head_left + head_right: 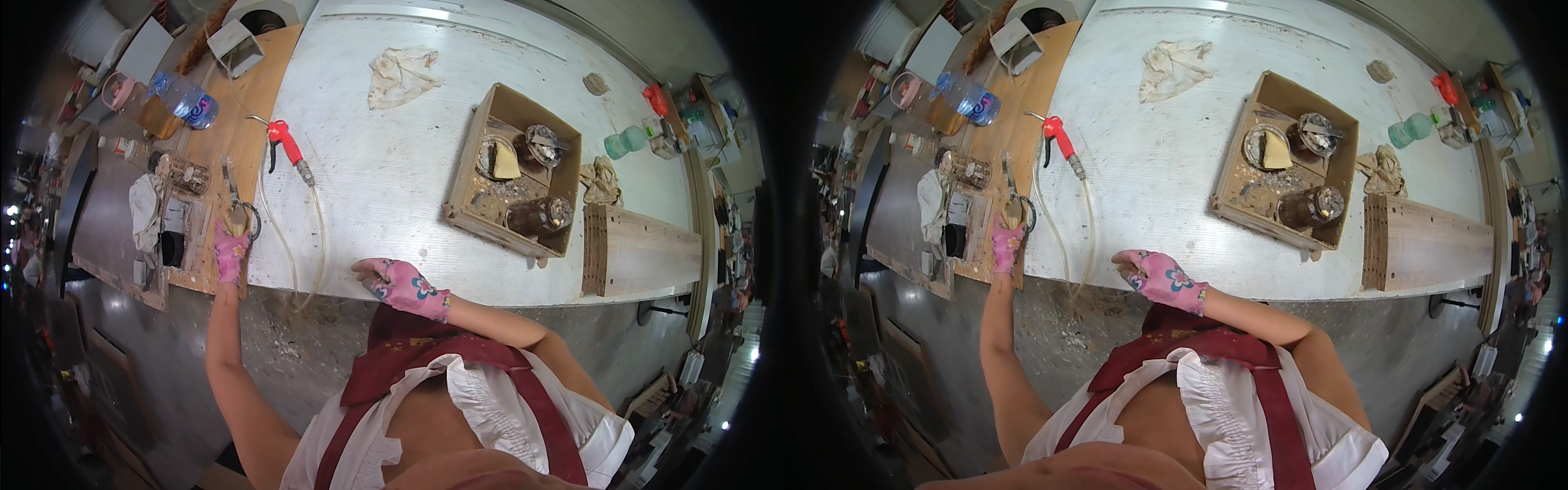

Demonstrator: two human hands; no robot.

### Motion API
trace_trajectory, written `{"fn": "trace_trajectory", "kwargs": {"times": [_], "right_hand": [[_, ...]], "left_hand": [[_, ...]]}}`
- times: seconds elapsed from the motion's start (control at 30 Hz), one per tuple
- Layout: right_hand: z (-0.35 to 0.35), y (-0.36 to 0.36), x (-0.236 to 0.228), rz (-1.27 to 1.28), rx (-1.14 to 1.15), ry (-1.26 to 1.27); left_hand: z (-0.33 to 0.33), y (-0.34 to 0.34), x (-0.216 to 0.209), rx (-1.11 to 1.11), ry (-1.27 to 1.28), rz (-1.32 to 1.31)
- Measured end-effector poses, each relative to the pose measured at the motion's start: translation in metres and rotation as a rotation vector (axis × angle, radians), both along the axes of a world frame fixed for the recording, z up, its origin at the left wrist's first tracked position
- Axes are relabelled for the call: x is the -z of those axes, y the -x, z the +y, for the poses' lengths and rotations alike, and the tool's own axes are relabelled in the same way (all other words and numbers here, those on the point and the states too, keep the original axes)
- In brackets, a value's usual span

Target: The person scrapes a wooden part with a tool, cleans it with a sponge, and then wipes both sides of a long wooden board using a cloth and a sanding block.

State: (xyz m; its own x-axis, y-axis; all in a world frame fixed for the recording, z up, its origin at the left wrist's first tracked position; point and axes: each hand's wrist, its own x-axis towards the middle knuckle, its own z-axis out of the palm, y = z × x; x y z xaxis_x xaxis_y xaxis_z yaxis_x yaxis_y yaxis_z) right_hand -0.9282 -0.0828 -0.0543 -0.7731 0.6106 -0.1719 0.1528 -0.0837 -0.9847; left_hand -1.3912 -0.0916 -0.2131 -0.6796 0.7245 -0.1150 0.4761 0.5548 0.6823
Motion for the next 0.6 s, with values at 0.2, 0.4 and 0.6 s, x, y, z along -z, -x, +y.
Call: {"fn": "trace_trajectory", "kwargs": {"times": [0.2, 0.4, 0.6], "right_hand": [[-0.003, -0.013, 0.001, -0.048, 0.029, -0.024], [0.003, -0.036, -0.008, -0.059, 0.086, -0.125], [0.009, -0.059, 0.008, 0.085, 0.157, 0.146]], "left_hand": [[0.013, -0.028, -0.023, 0.105, -0.173, 0.024], [0.016, -0.014, -0.030, 0.071, -0.206, -0.081], [-0.021, -0.025, -0.046, -0.044, -0.375, -0.529]]}}
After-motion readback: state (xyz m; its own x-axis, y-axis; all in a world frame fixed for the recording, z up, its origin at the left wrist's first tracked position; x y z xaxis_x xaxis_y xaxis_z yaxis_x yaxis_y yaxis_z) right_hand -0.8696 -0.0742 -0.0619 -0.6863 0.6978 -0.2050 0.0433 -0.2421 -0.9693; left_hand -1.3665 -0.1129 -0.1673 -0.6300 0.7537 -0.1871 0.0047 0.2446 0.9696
